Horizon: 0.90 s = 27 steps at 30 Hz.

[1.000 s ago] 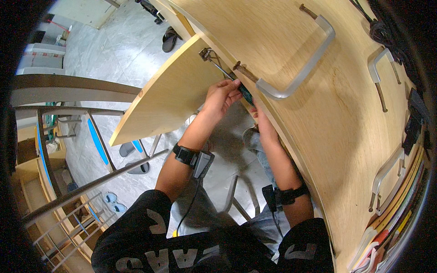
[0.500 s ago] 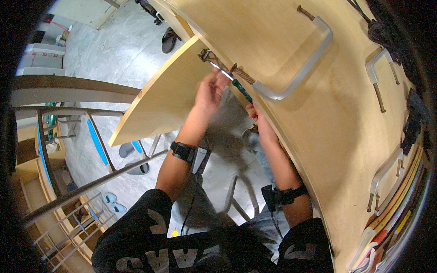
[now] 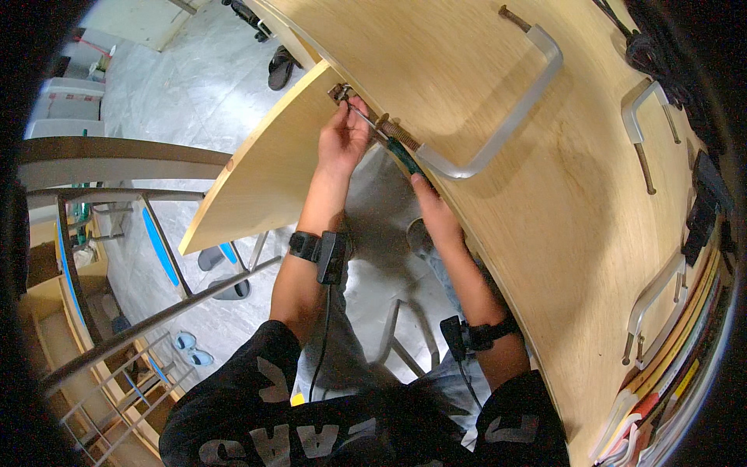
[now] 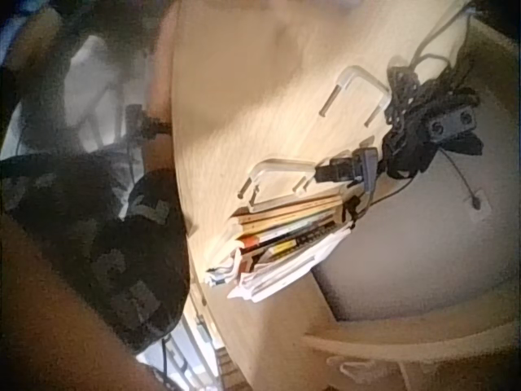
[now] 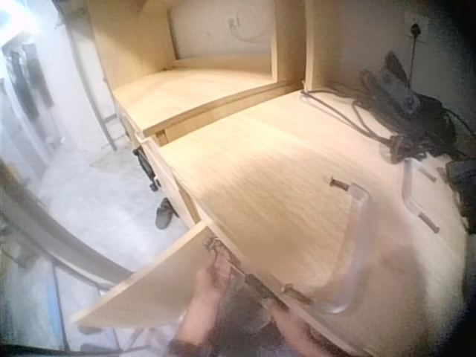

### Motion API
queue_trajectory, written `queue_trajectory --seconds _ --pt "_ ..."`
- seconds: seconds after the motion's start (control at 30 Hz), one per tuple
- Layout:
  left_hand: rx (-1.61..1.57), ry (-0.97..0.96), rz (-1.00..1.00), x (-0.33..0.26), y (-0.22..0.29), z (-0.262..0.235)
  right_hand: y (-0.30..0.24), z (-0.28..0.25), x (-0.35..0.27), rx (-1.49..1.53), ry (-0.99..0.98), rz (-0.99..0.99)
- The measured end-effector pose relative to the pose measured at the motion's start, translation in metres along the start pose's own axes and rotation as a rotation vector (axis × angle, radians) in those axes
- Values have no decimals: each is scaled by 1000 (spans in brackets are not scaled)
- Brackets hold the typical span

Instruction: The person uses a screwdriver to tighten screws on a wooden cabinet door. They then attach a metal handle to the door using an Allen key and tighten it with the screwdriver.

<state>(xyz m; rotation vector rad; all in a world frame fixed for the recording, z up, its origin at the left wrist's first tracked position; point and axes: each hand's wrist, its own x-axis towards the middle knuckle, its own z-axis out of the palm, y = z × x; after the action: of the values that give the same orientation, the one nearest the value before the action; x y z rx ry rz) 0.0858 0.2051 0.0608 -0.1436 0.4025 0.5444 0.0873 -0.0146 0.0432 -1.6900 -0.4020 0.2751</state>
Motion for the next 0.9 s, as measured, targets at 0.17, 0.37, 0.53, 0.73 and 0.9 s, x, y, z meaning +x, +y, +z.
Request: queue_trajectory --seconds 0.17,0.37,0.53,0.73,0.9 --pt "-72 62 -9 2 -2 -3 -1 0 12 668 81 666" --pt "-86 73 -46 9 0 -6 -42 -7 9 707 -313 912" --pt "-119 94 10 4 -5 1 -52 -1 12 565 -171 851" --pt "-24 62 19 -3 -12 8 -43 0 6 154 -98 517" --pt "-10 85 -4 -1 -12 6 -25 10 2 -50 -3 178"
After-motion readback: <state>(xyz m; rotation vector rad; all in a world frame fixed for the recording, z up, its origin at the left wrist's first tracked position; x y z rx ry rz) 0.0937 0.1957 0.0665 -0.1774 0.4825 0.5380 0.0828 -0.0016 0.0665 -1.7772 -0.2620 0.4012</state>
